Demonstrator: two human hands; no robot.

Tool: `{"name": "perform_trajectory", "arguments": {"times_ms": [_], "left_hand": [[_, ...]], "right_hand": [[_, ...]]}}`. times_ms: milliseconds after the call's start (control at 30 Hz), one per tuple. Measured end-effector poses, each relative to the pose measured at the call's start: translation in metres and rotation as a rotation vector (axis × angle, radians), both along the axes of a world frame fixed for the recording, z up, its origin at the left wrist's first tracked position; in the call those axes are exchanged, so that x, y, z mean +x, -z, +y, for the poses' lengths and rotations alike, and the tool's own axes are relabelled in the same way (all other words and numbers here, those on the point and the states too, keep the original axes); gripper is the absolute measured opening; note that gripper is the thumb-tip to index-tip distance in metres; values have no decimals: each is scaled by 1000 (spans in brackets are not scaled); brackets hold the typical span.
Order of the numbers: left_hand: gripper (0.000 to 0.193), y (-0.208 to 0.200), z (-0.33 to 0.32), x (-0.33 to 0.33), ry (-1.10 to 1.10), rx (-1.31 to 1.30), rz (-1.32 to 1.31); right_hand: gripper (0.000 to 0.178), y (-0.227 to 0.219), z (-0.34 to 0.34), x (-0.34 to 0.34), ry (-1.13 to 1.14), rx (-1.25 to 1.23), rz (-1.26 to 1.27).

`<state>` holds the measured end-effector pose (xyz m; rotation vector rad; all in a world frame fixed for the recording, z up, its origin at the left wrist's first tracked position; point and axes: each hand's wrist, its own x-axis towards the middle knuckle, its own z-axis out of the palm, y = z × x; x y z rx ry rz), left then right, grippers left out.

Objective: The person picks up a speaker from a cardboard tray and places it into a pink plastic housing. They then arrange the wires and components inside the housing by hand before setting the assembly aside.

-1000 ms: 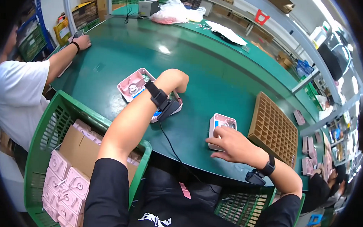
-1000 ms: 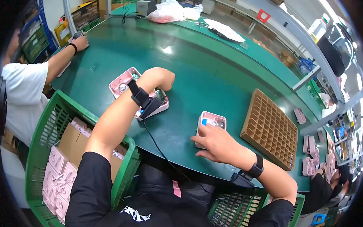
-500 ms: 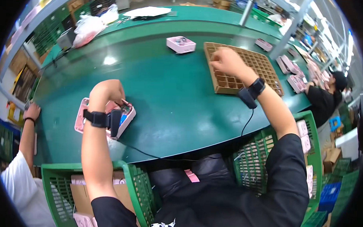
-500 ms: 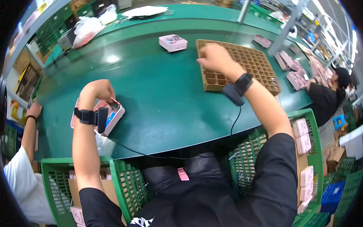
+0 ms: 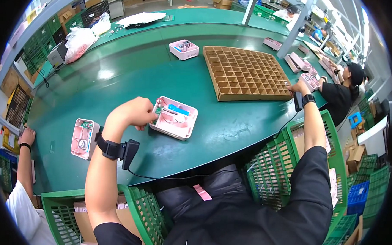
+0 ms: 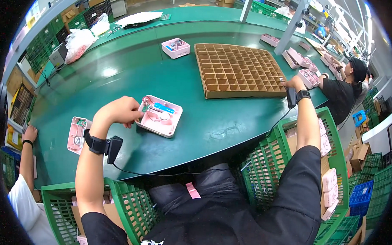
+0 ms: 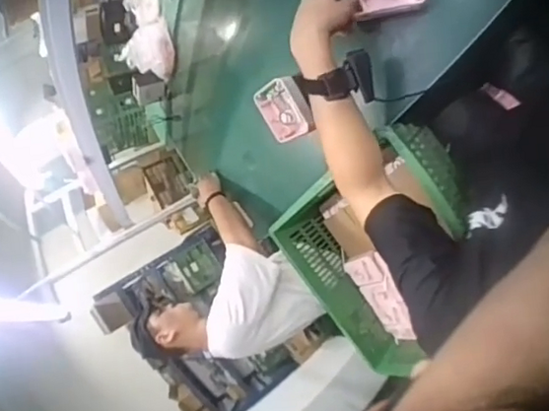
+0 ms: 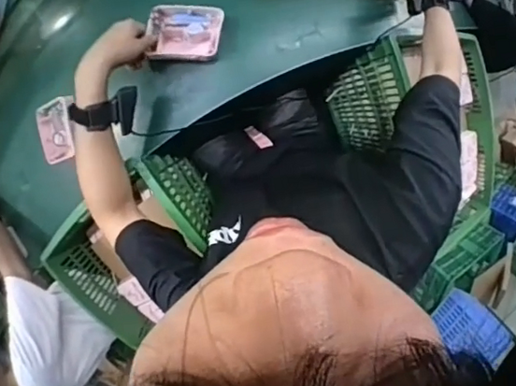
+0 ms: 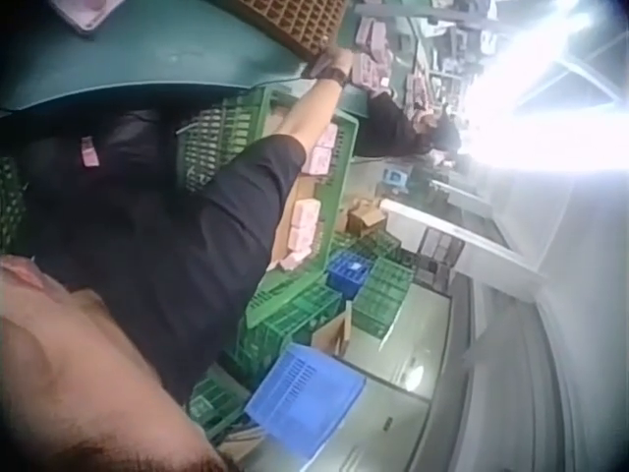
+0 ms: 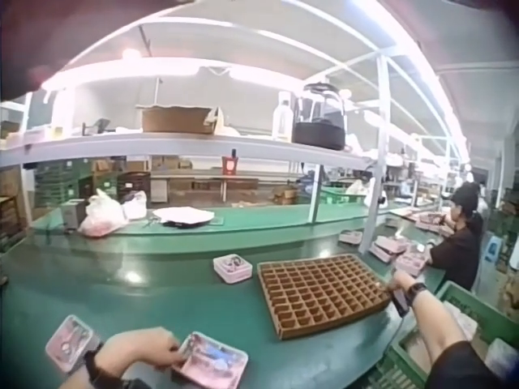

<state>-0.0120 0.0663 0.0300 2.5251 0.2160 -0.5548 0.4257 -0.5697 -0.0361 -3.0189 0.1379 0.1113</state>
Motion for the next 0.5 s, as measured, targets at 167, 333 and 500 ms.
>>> {"name": "perform_trajectory", "arguments": {"times_ms": [167,333,500], "left_hand": [[35,4,-14,-1,121,110,-59],[34,8,-14,3,146,97,-98],[31,16,-9,-6,146,88,-183]], "right_hand": [[49,-10,16,2,-55,-194,-3],[36,-19,8,29,-471,-508,-111],[32,-39,30,18,-173,113,-131]]}}
